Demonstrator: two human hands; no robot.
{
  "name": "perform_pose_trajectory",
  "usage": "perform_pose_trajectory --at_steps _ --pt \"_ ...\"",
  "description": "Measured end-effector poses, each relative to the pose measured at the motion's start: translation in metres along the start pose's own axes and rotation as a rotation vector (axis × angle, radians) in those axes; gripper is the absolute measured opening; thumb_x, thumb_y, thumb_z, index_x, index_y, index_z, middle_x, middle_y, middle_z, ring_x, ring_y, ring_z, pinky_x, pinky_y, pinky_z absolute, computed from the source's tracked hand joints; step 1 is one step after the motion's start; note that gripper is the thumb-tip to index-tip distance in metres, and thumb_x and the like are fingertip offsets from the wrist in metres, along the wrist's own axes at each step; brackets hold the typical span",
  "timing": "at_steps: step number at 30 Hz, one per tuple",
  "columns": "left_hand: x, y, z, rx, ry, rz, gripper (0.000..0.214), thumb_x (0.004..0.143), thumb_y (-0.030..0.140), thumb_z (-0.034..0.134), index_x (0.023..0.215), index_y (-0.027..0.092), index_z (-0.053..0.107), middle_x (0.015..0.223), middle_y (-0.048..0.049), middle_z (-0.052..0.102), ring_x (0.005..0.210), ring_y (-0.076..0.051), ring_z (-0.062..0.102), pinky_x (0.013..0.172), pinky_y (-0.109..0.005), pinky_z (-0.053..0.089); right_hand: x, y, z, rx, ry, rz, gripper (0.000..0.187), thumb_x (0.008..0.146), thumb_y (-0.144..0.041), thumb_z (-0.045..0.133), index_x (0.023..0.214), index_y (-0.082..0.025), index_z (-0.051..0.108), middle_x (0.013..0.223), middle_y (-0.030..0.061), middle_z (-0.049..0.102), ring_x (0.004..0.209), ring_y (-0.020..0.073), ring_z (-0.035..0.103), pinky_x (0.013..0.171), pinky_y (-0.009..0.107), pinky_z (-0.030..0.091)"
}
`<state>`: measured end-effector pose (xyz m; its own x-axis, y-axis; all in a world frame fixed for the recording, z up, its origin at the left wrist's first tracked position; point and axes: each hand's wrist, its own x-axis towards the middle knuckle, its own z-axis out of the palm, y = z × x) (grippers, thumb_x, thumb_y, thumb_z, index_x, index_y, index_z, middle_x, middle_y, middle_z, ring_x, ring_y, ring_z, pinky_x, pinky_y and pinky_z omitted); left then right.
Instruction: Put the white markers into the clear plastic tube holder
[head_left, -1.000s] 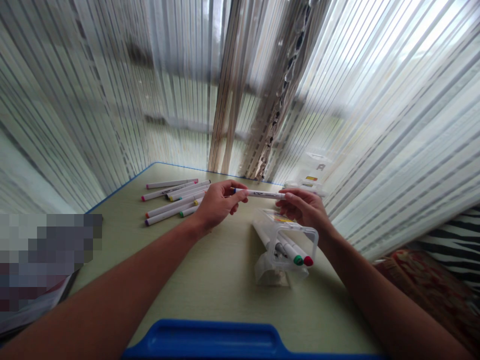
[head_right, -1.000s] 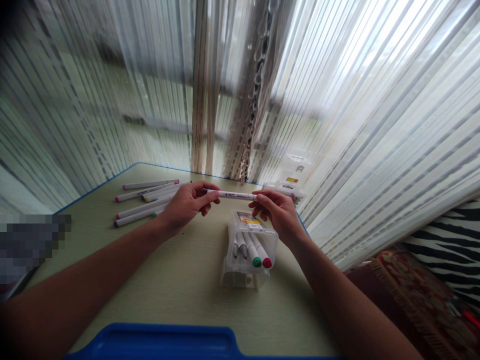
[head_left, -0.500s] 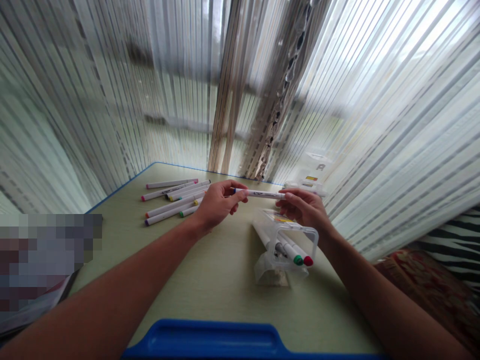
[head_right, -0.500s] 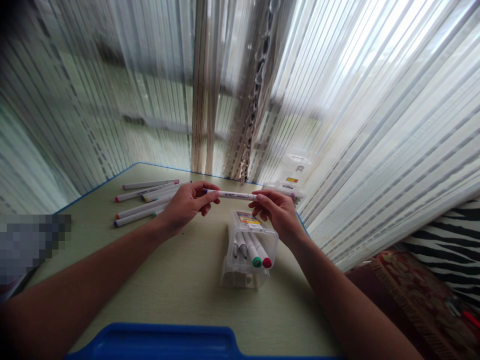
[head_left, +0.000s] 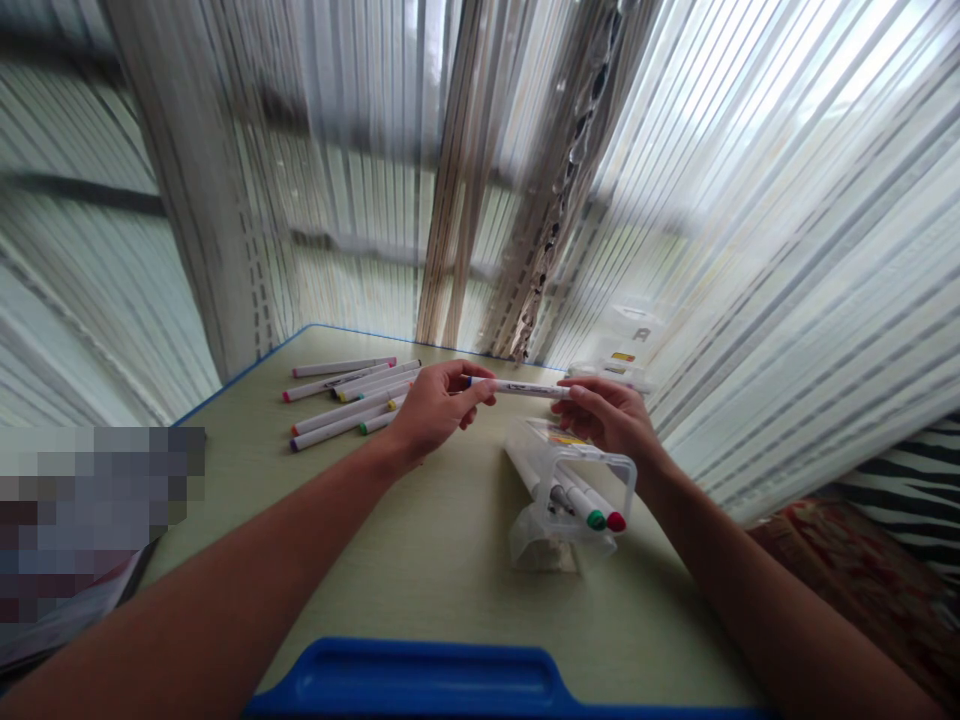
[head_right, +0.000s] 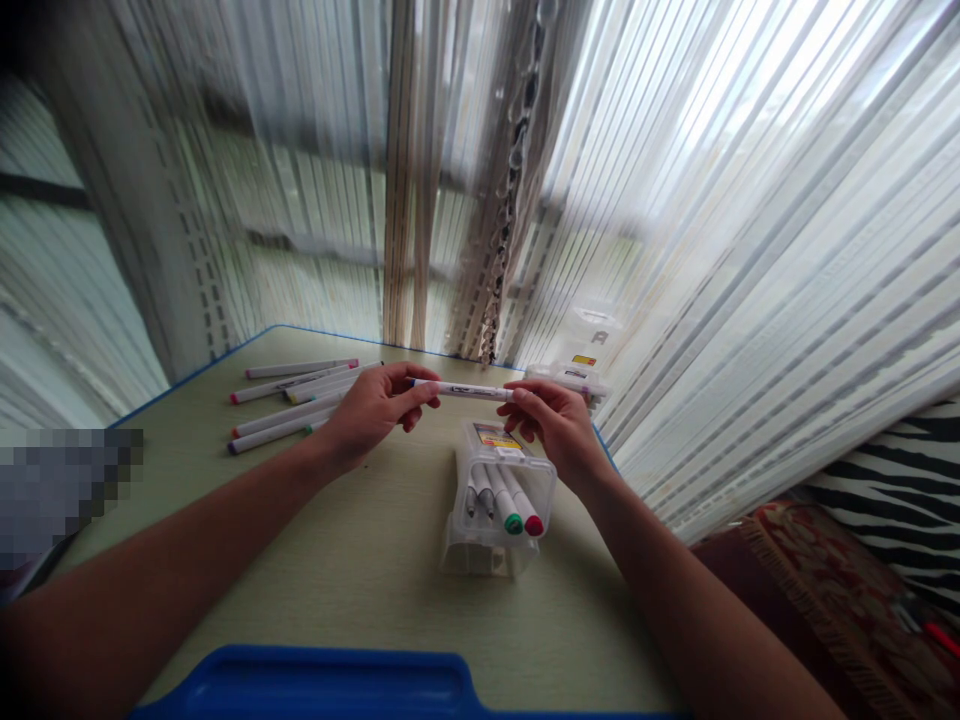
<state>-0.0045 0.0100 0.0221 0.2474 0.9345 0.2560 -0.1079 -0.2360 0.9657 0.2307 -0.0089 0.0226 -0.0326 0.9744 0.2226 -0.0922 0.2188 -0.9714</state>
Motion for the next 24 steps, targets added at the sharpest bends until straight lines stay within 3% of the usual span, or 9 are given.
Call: perform_pose_trajectory --at_steps 24 --pt "0.0013 -0.0022 -0.0003 -0.013 -0.008 -0.002 0.029 0.078 0.033 0.073 0.094 0.009 0.067 0.072 -0.0036 0.068 0.045 -0.005 0.048 0.042 -0.02 0.038 -0.0003 -0.0005 0.0001 0.013 0.001 0.006 0.026 0.073 -0.037 0.081 0.089 -0.017 0.075 0.07 0.0052 0.075 0.053 0.012 0.065 0.044 0.02 0.043"
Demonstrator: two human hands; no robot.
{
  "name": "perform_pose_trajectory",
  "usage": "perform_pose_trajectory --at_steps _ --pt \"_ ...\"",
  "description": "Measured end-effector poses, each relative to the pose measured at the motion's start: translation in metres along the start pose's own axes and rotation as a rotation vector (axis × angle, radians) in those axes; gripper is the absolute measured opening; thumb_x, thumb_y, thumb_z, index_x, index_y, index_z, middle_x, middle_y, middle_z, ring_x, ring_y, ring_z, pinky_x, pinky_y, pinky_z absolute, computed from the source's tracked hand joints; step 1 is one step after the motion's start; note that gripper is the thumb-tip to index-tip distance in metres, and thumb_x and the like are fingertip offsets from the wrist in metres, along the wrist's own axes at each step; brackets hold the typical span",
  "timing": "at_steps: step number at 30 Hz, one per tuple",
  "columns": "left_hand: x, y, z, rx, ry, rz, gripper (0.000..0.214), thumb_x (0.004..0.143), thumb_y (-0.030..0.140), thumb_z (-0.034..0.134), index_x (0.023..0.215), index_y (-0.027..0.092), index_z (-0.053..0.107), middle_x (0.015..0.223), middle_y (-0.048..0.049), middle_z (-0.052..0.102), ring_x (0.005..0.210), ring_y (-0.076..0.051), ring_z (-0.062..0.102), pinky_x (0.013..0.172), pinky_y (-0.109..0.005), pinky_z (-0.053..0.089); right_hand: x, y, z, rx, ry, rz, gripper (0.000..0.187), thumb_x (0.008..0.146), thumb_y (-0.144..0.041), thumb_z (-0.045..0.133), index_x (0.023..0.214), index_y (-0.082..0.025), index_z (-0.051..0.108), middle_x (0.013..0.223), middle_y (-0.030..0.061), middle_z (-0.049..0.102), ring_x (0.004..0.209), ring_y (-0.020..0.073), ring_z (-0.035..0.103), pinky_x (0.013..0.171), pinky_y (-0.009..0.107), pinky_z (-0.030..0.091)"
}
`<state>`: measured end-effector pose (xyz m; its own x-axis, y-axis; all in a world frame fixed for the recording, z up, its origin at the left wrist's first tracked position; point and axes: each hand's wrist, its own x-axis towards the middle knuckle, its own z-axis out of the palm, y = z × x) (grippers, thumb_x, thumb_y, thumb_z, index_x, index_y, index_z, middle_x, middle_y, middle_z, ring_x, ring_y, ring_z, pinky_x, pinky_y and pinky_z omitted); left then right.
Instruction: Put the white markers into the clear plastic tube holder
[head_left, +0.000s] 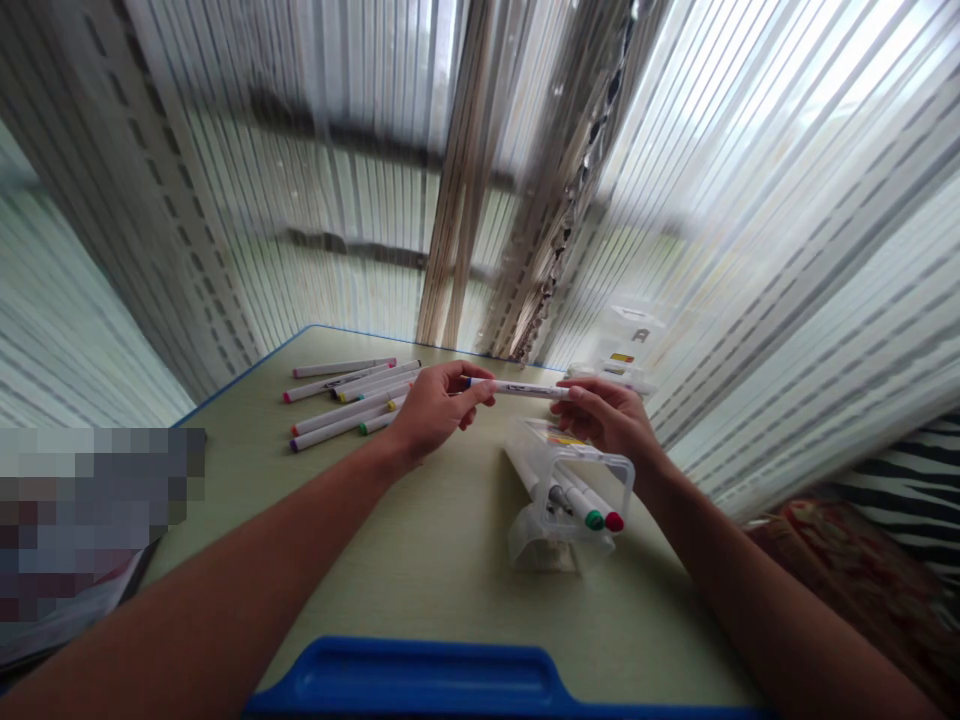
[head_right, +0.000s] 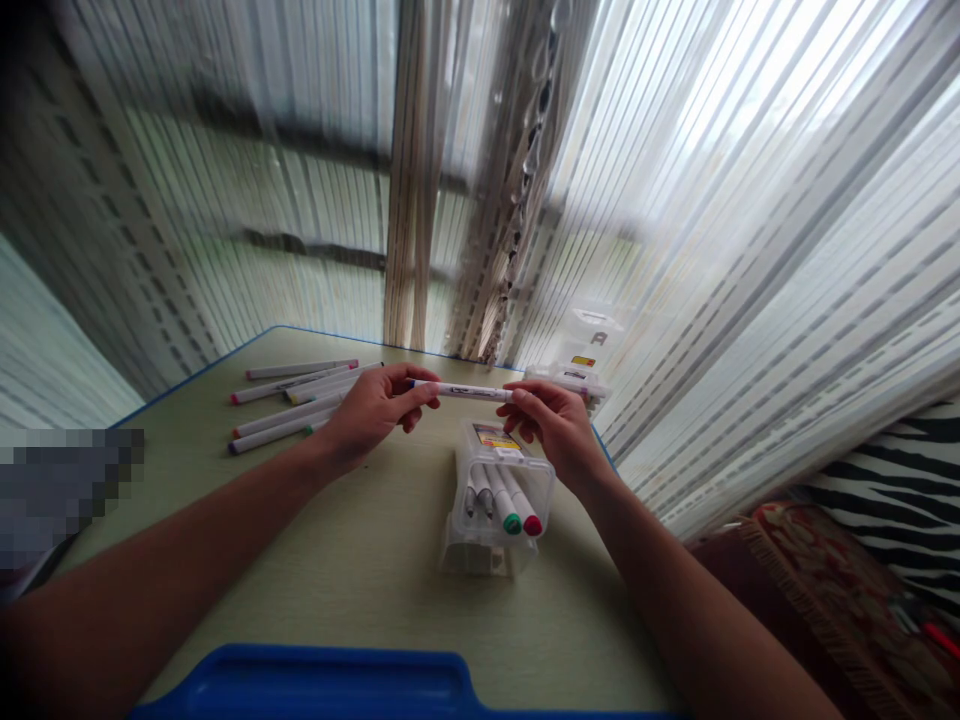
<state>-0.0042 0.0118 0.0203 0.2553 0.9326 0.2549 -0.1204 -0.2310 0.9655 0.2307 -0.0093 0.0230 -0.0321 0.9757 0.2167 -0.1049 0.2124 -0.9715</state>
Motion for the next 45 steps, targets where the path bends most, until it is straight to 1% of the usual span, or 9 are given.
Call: perform_pose_trajectory --at_steps 16,22,25,29,36,40,45 --pt "0.0 -0.001 -0.001 -0.01 -0.001 0.01 0.031 0.076 0.035 0.075 0.093 0.009 0.068 0.072 -0.0032 0.067 0.045 -0.006 0.048 0.043 -0.02 0.037 0.001 0.0 0.0 -0.003 -0.002 -0.002 0.027 0.073 -0.037 0.081 0.09 -0.017 0.075 0.07 0.0055 0.075 0.052 0.012 0.065 0.042 0.019 0.04" --pt "-0.003 0.006 0.0 -0.07 -0.002 0.05 0.033 0.074 0.034 0.079 0.094 0.01 0.068 0.07 -0.0016 0.066 0.047 -0.006 0.047 0.044 -0.02 0.036 0.0 -0.001 0.001 0.033 0.003 0.002 0.024 0.074 -0.035 0.08 0.091 -0.018 0.076 0.072 0.0061 0.075 0.051 0.0109 0.064 0.042 0.018 0.038" --pt "-0.006 0.012 0.002 -0.124 -0.04 0.077 0.035 0.07 0.031 0.082 0.096 0.011 0.069 0.069 0.0005 0.063 0.049 -0.005 0.046 0.045 -0.02 0.035 0.001 -0.002 0.002 0.077 0.013 0.0 0.023 0.073 -0.033 0.079 0.091 -0.018 0.076 0.07 0.0056 0.074 0.049 0.0097 0.06 0.041 0.018 0.037" --pt "-0.009 0.016 0.004 -0.17 -0.114 0.08 0.04 0.068 0.027 0.084 0.102 0.011 0.07 0.072 0.0 0.064 0.051 -0.005 0.047 0.045 -0.02 0.034 0.002 -0.004 0.002 0.116 0.051 -0.012 0.021 0.073 -0.031 0.078 0.089 -0.018 0.076 0.063 0.0024 0.069 0.046 0.0075 0.052 0.04 0.018 0.034" --pt "-0.011 0.018 0.003 -0.176 -0.148 0.079 0.043 0.07 0.028 0.083 0.108 0.011 0.071 0.075 -0.0021 0.066 0.052 -0.005 0.047 0.046 -0.02 0.033 0.001 -0.004 0.001 0.15 0.049 0.02 0.022 0.071 -0.03 0.078 0.09 -0.018 0.074 0.058 0.0002 0.063 0.047 0.0094 0.05 0.04 0.019 0.031" --pt "-0.012 0.019 0.005 -0.168 -0.124 0.082 0.042 0.07 0.032 0.082 0.105 0.011 0.072 0.072 -0.0017 0.065 0.051 -0.005 0.046 0.046 -0.02 0.033 0.001 -0.004 0.0 0.16 0.039 0.01 0.022 0.071 -0.03 0.079 0.09 -0.019 0.074 0.059 -0.0002 0.064 0.048 0.0091 0.051 0.04 0.019 0.032" --pt "-0.014 0.02 0.01 -0.153 -0.028 0.106 0.035 0.069 0.033 0.082 0.096 0.011 0.073 0.068 -0.0005 0.063 0.05 -0.005 0.044 0.044 -0.02 0.031 0.001 -0.003 0.0 0.142 0.02 0.016 0.024 0.067 -0.032 0.082 0.087 -0.02 0.074 0.059 -0.0003 0.063 0.047 0.0091 0.051 0.038 0.018 0.032"
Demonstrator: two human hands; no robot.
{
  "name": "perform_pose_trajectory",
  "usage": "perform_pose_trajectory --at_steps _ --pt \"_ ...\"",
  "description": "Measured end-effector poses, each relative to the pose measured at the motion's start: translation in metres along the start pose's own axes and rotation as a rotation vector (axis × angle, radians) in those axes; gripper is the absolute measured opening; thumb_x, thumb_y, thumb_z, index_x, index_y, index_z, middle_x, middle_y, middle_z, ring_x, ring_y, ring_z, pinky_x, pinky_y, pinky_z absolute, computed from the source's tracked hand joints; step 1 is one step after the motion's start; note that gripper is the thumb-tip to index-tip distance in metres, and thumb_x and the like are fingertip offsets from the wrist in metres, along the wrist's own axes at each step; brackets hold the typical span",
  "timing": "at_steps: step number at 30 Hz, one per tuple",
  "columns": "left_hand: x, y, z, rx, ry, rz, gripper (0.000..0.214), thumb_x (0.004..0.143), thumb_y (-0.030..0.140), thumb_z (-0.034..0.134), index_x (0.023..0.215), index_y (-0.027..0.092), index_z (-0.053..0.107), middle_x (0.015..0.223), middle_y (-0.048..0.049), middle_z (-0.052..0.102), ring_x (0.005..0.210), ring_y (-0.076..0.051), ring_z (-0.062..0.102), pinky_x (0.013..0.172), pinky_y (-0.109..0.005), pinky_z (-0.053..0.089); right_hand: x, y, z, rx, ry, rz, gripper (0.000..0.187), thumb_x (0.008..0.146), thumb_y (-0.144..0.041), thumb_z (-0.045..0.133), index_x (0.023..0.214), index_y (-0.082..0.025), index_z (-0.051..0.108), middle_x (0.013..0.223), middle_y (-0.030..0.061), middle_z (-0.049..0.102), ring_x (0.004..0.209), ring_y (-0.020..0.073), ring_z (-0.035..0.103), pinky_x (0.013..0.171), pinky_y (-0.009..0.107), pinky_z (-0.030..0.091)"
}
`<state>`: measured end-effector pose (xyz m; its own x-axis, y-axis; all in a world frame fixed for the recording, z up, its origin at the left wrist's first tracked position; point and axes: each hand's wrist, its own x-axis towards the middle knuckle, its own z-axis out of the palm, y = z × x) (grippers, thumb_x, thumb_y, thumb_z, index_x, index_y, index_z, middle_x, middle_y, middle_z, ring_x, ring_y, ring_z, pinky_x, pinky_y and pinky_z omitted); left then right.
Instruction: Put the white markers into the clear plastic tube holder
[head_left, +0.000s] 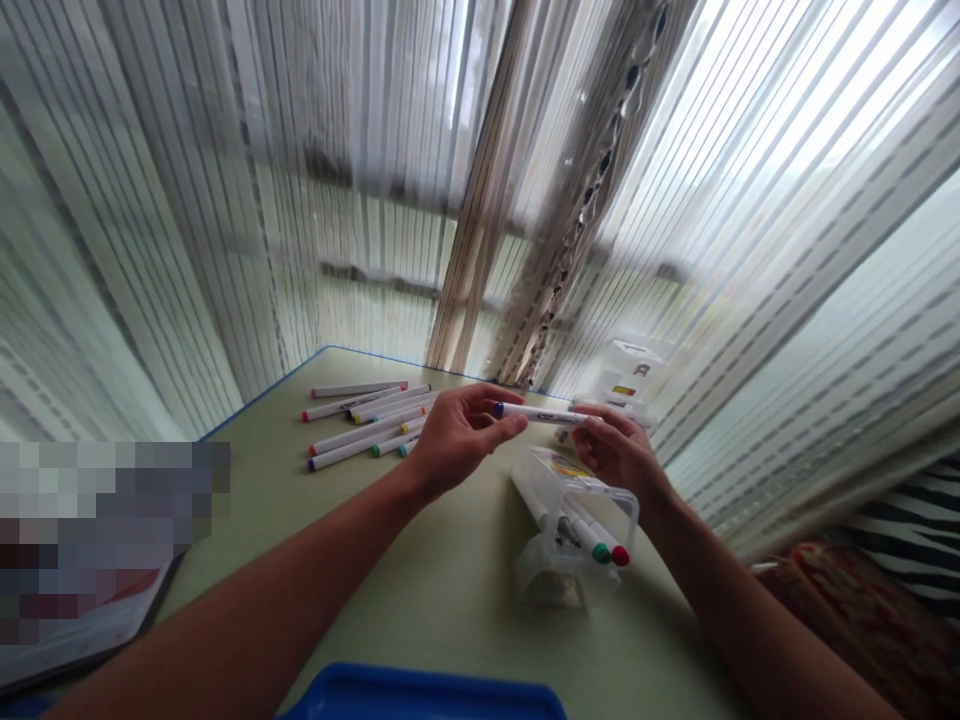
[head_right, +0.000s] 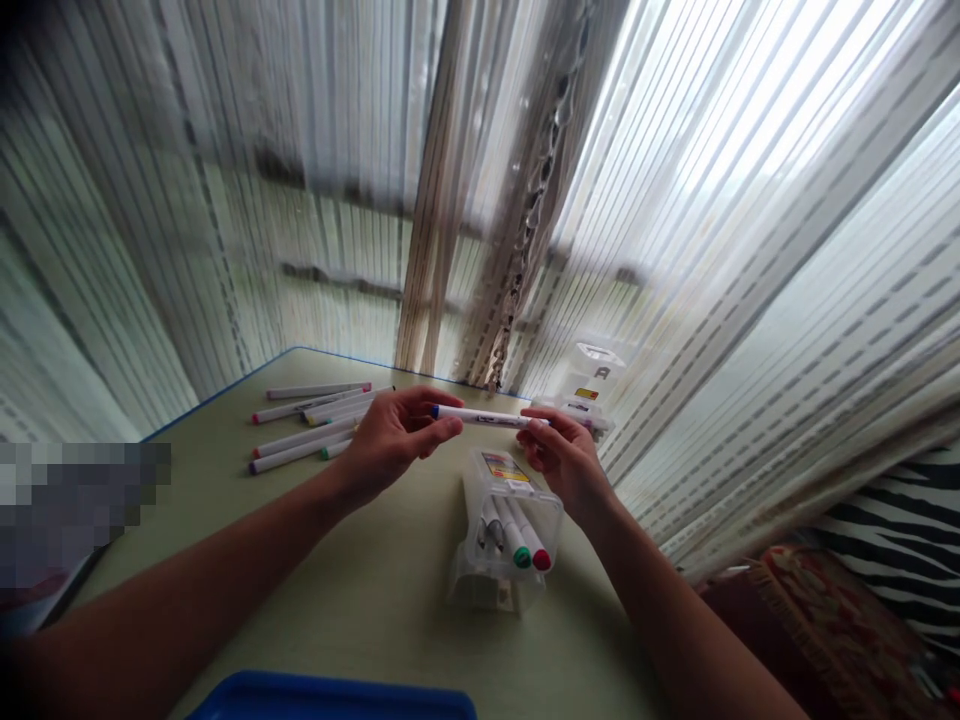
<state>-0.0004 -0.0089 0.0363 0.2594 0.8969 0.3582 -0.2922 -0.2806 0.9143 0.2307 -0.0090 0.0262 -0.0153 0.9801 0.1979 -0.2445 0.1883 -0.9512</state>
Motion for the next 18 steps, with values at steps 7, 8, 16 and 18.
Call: perform_pose_trajectory --at_steps 7,8,16,18 --pt "-0.0055 0.002 0.0081 0.004 -0.027 0.031 0.033 0.067 0.03 0.084 0.093 0.012 0.073 0.07 -0.0018 0.064 0.054 -0.007 0.05 0.047 -0.019 0.034 0.0021 0.002 -0.0015 0.009 0.003 0.019 0.028 0.067 -0.032 0.083 0.09 -0.019 0.074 0.061 0.0004 0.064 0.05 0.0082 0.052 0.04 0.016 0.034" --pt "-0.0059 0.0023 0.0088 -0.001 -0.04 0.034 0.033 0.066 0.029 0.084 0.093 0.012 0.073 0.071 -0.0019 0.064 0.055 -0.007 0.051 0.048 -0.019 0.034 0.002 0.0024 -0.0018 -0.002 -0.002 0.013 0.028 0.068 -0.032 0.082 0.091 -0.019 0.074 0.062 0.0004 0.065 0.05 0.008 0.052 0.041 0.017 0.034" --pt "-0.0067 0.0072 0.0092 -0.005 -0.094 0.049 0.033 0.065 0.028 0.085 0.092 0.013 0.074 0.072 -0.0026 0.065 0.054 -0.007 0.052 0.047 -0.019 0.035 0.0005 0.0026 0.0007 -0.073 -0.003 0.0 0.031 0.067 -0.038 0.081 0.091 -0.02 0.072 0.064 0.0005 0.064 0.047 0.0099 0.048 0.039 0.022 0.032" --pt "-0.0066 0.0077 0.0089 -0.01 -0.096 0.051 0.033 0.065 0.028 0.085 0.092 0.013 0.074 0.072 -0.0024 0.065 0.054 -0.007 0.051 0.047 -0.019 0.035 0.0003 0.0017 0.002 -0.059 0.01 0.014 0.032 0.065 -0.037 0.082 0.09 -0.02 0.072 0.062 0.0001 0.063 0.046 0.0097 0.048 0.039 0.022 0.032"
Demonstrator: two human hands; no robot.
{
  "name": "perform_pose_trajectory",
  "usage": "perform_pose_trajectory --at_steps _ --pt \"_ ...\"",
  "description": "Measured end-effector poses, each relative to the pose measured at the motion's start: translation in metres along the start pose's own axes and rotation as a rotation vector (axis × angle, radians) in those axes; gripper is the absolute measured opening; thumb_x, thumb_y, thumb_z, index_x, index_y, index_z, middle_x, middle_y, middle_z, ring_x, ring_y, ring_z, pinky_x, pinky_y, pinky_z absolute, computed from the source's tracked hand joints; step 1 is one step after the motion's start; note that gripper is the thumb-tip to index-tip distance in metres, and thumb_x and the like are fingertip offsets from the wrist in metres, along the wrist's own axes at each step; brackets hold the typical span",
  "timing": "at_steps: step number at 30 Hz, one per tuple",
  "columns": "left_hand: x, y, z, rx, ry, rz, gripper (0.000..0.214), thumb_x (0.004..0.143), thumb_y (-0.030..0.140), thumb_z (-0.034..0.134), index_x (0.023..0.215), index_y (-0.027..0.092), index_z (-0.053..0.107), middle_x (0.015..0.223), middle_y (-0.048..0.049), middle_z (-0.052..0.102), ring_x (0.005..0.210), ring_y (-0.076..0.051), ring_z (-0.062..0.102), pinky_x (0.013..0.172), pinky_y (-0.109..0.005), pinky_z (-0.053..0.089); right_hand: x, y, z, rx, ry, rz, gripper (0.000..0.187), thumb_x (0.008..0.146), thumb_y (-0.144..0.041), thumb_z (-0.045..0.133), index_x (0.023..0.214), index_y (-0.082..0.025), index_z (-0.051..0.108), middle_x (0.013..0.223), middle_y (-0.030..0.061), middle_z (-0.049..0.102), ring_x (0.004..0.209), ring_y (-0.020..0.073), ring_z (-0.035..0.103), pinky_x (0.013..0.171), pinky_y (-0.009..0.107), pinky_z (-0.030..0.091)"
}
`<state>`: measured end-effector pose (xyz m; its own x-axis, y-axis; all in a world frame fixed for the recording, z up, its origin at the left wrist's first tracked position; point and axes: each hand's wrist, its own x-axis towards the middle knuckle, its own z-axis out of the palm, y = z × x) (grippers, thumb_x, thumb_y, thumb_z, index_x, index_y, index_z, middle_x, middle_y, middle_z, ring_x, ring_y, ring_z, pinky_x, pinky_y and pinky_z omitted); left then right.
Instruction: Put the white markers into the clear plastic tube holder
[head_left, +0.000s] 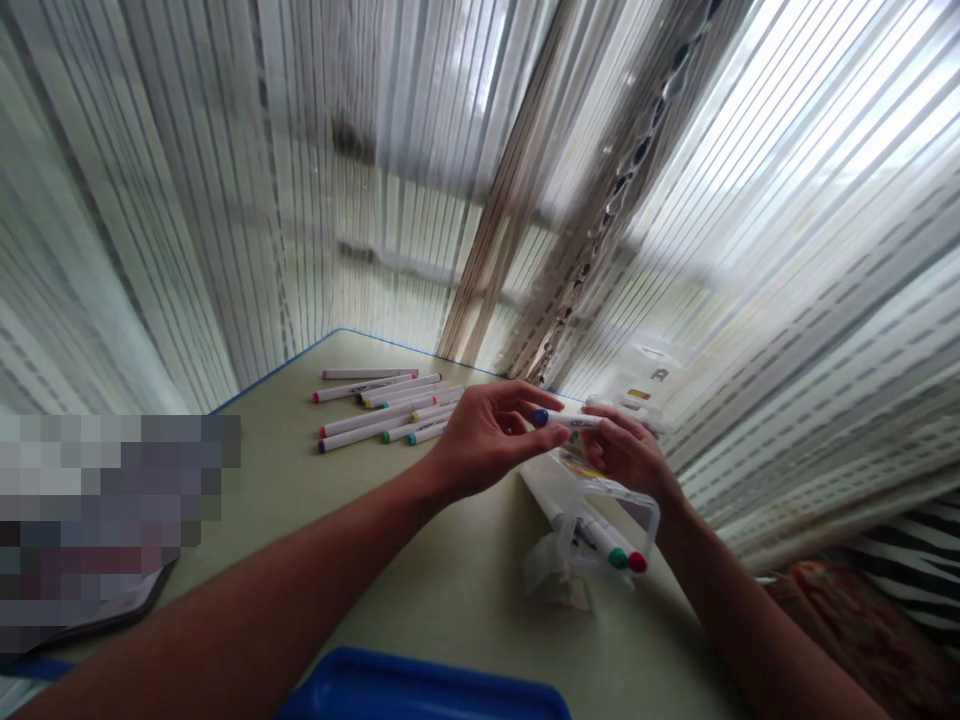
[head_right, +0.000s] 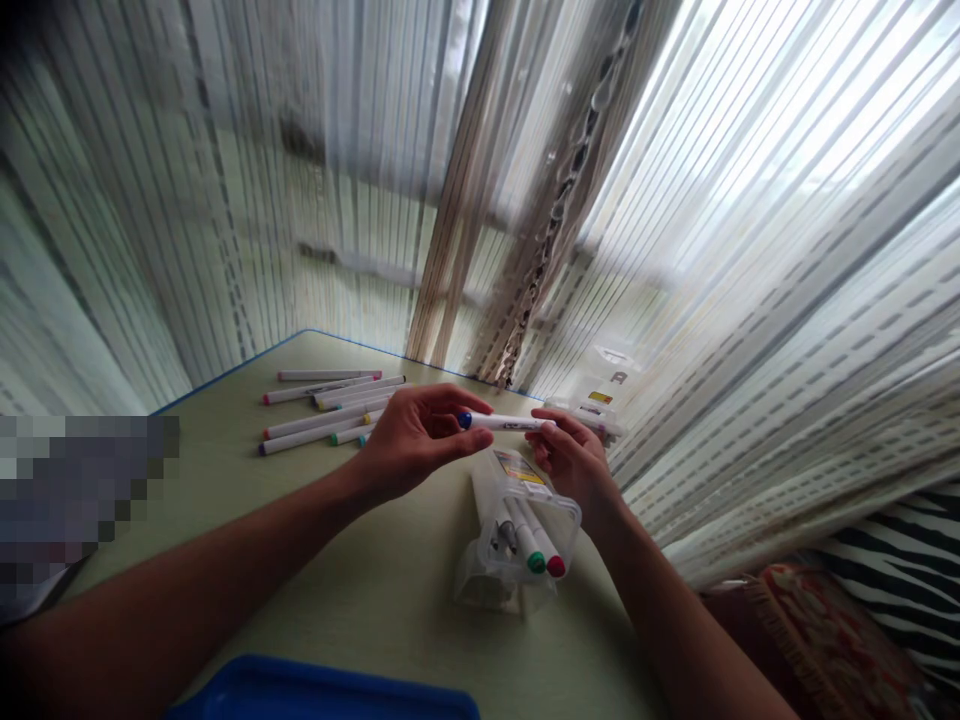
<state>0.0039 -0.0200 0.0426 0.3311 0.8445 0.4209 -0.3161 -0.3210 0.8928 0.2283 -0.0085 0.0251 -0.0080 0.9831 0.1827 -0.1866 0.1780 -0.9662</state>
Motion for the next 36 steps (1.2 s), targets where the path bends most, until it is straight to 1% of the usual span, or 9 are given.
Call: perform_pose_trajectory --at_steps 8,13,18,23,28,32,36 --pt "0.001 -0.004 -0.001 0.016 0.034 -0.014 0.033 0.066 0.03 0.083 0.093 0.013 0.073 0.073 -0.0033 0.065 0.056 -0.008 0.053 0.048 -0.019 0.036 0.0 -0.001 -0.001 -0.041 -0.011 -0.044 0.029 0.068 -0.038 0.08 0.09 -0.021 0.07 0.061 -0.001 0.062 0.046 0.0092 0.047 0.038 0.021 0.031" --pt "0.004 -0.009 -0.005 0.037 0.087 -0.028 0.031 0.069 0.031 0.081 0.092 0.012 0.072 0.066 -0.0009 0.062 0.05 -0.006 0.045 0.044 -0.019 0.03 0.001 -0.002 -0.001 0.001 -0.002 -0.049 0.027 0.067 -0.035 0.082 0.086 -0.02 0.071 0.056 -0.0016 0.059 0.047 0.009 0.046 0.038 0.019 0.029" --pt "0.007 -0.019 -0.015 0.071 0.153 -0.072 0.03 0.072 0.033 0.078 0.092 0.012 0.071 0.062 0.0017 0.059 0.046 -0.005 0.042 0.043 -0.019 0.031 -0.001 -0.005 0.001 0.0 -0.008 -0.084 0.025 0.067 -0.035 0.083 0.085 -0.021 0.072 0.059 -0.0015 0.06 0.048 0.0088 0.046 0.04 0.02 0.028" --pt "0.011 -0.03 -0.024 0.138 0.134 -0.14 0.033 0.073 0.035 0.077 0.095 0.012 0.069 0.064 0.0015 0.059 0.046 -0.006 0.043 0.042 -0.02 0.032 -0.004 -0.006 0.002 -0.058 -0.027 -0.127 0.028 0.065 -0.035 0.086 0.085 -0.021 0.074 0.06 -0.0023 0.063 0.05 0.0089 0.049 0.045 0.022 0.037" --pt "0.013 -0.039 -0.028 0.182 0.087 -0.189 0.035 0.074 0.039 0.077 0.097 0.014 0.068 0.064 0.0021 0.058 0.045 -0.006 0.044 0.042 -0.02 0.035 -0.006 -0.008 0.001 -0.086 -0.076 -0.184 0.026 0.064 -0.029 0.088 0.085 -0.021 0.076 0.072 0.0 0.071 0.063 0.0114 0.062 0.06 0.025 0.049" --pt "0.013 -0.043 -0.028 0.203 0.067 -0.21 0.037 0.076 0.04 0.077 0.101 0.015 0.067 0.068 0.0022 0.058 0.047 -0.006 0.045 0.043 -0.02 0.036 -0.008 -0.011 0.003 -0.092 -0.12 -0.24 0.023 0.065 -0.026 0.087 0.086 -0.022 0.076 0.075 -0.0002 0.072 0.067 0.0119 0.064 0.064 0.026 0.053" --pt "0.013 -0.043 -0.026 0.217 0.079 -0.237 0.037 0.075 0.041 0.077 0.101 0.016 0.067 0.068 0.0026 0.059 0.046 -0.006 0.045 0.043 -0.02 0.036 -0.01 -0.014 0.004 -0.108 -0.158 -0.252 0.023 0.066 -0.026 0.086 0.086 -0.021 0.077 0.077 0.0004 0.072 0.068 0.0124 0.065 0.065 0.027 0.054"
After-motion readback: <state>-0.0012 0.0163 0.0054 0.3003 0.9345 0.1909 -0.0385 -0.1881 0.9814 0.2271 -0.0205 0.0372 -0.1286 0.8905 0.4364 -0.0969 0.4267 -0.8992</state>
